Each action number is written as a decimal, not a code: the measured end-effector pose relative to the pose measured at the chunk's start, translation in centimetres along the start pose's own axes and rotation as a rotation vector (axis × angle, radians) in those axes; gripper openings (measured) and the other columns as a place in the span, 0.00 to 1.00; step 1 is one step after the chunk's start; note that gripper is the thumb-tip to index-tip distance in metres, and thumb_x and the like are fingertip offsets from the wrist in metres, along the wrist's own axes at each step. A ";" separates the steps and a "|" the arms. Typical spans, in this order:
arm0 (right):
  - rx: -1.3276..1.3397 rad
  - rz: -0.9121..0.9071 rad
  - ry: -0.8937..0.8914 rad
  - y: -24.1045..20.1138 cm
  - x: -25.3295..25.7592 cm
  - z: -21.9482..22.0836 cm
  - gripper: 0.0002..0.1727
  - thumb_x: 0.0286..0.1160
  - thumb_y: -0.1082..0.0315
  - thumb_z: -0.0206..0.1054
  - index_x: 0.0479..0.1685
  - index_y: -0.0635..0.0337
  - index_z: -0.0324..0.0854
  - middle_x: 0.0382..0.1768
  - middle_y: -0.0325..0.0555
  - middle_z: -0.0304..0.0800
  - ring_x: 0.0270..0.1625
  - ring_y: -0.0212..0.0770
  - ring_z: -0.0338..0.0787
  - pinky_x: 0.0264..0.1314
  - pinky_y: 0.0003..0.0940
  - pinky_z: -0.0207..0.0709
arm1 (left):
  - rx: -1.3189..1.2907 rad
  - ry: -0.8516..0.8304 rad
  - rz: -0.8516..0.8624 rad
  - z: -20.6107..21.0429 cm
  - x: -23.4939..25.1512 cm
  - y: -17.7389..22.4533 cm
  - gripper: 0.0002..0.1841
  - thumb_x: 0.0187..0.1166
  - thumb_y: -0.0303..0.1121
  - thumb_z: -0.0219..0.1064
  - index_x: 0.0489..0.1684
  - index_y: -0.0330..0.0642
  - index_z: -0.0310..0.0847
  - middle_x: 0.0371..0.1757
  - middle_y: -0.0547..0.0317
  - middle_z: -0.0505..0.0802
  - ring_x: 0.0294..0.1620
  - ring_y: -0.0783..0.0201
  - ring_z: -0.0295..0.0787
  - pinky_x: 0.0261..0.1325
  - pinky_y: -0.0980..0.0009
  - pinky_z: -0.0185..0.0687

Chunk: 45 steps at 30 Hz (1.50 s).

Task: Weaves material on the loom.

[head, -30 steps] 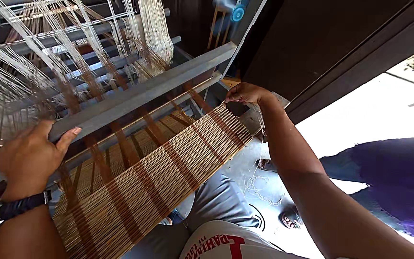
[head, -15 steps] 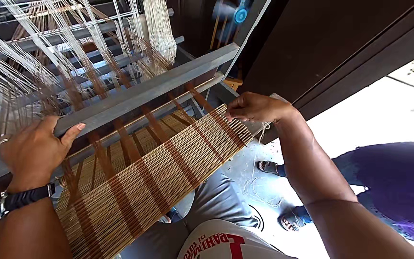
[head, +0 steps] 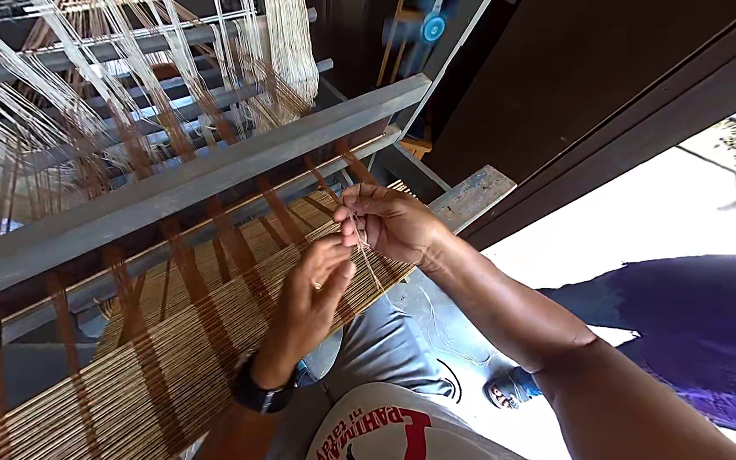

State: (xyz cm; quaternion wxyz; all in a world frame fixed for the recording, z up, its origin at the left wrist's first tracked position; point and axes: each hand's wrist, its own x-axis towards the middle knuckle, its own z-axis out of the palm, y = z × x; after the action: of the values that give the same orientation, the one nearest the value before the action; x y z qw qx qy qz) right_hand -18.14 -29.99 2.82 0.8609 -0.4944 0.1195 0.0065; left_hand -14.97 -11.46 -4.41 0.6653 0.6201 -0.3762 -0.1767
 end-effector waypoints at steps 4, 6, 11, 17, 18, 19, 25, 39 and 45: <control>0.145 -0.039 0.051 1.4 0.5 1.6 0.09 0.94 0.71 0.48 0.52 0.63 0.74 0.41 0.57 0.94 0.36 0.46 0.98 0.44 0.37 0.94 | -0.446 0.049 -0.171 2.8 -0.3 -0.2 0.19 0.93 0.31 0.52 0.74 0.26 0.65 0.43 0.43 0.93 0.42 0.50 0.96 0.55 0.52 0.95; 0.180 -0.062 0.050 1.8 0.6 1.7 0.09 0.94 0.72 0.48 0.51 0.63 0.74 0.44 0.59 0.95 0.40 0.49 0.99 0.48 0.39 0.94 | -0.468 0.124 -0.233 2.0 -1.0 0.3 0.15 0.93 0.32 0.51 0.66 0.31 0.74 0.23 0.57 0.86 0.20 0.63 0.86 0.30 0.65 0.90; 0.217 -0.026 0.029 3.0 1.0 1.3 0.10 0.93 0.73 0.49 0.49 0.63 0.76 0.51 0.62 0.95 0.49 0.53 0.98 0.58 0.45 0.91 | -0.319 0.238 -0.148 -3.3 -3.7 1.0 0.15 0.92 0.35 0.54 0.45 0.40 0.88 0.14 0.71 0.72 0.12 0.76 0.65 0.18 0.80 0.66; -0.490 0.143 -0.286 4.0 1.1 -0.9 0.13 0.94 0.65 0.52 0.59 0.66 0.76 0.44 0.52 0.97 0.43 0.43 0.98 0.51 0.36 0.93 | -0.022 0.316 -0.097 -7.5 -6.5 1.8 0.14 0.92 0.35 0.56 0.43 0.42 0.88 0.16 0.71 0.73 0.12 0.76 0.64 0.18 0.81 0.64; -0.662 0.137 -0.381 3.7 1.0 -1.5 0.14 0.93 0.62 0.55 0.55 0.64 0.80 0.39 0.47 0.97 0.39 0.38 0.97 0.47 0.33 0.92 | 0.032 0.315 -0.098 -7.7 -6.8 1.7 0.14 0.92 0.35 0.56 0.43 0.42 0.89 0.16 0.71 0.73 0.13 0.76 0.64 0.18 0.81 0.65; -0.791 0.115 -0.466 3.2 0.8 -2.1 0.15 0.92 0.59 0.57 0.51 0.62 0.83 0.35 0.42 0.95 0.35 0.34 0.95 0.41 0.29 0.91 | 0.076 0.315 -0.103 -7.8 -7.0 1.7 0.14 0.92 0.35 0.56 0.43 0.42 0.89 0.16 0.71 0.73 0.13 0.76 0.65 0.18 0.80 0.64; -1.236 -0.478 -0.241 0.9 0.5 -3.2 0.08 0.77 0.64 0.73 0.52 0.48 0.90 0.40 0.32 0.88 0.26 0.26 0.78 0.28 0.25 0.76 | 0.147 0.289 -0.181 -8.3 -7.4 1.9 0.15 0.92 0.35 0.55 0.42 0.42 0.89 0.14 0.71 0.73 0.12 0.76 0.65 0.17 0.82 0.64; -1.514 -0.510 -0.407 4.9 6.6 -2.1 0.09 0.83 0.63 0.68 0.39 0.49 0.94 0.35 0.34 0.92 0.41 0.34 0.89 0.50 0.43 0.84 | 1.001 0.325 -0.304 -9.6 -5.4 4.1 0.23 0.88 0.52 0.60 0.73 0.52 0.82 0.58 0.59 0.91 0.57 0.62 0.89 0.60 0.55 0.87; -1.473 -0.490 -0.368 5.4 7.0 -2.2 0.08 0.81 0.64 0.69 0.39 0.47 0.95 0.34 0.33 0.92 0.39 0.33 0.89 0.48 0.44 0.84 | 1.177 0.092 -0.226 -7.8 -1.9 1.3 0.19 0.81 0.50 0.70 0.65 0.53 0.87 0.55 0.57 0.91 0.64 0.52 0.84 0.61 0.50 0.83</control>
State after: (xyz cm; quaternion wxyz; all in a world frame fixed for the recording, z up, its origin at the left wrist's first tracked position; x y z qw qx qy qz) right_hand -12.50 -29.81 -4.30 0.2958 -0.9394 -0.1716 -0.0241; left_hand -10.89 -4.49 -3.27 0.2031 0.9275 -0.3134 0.0186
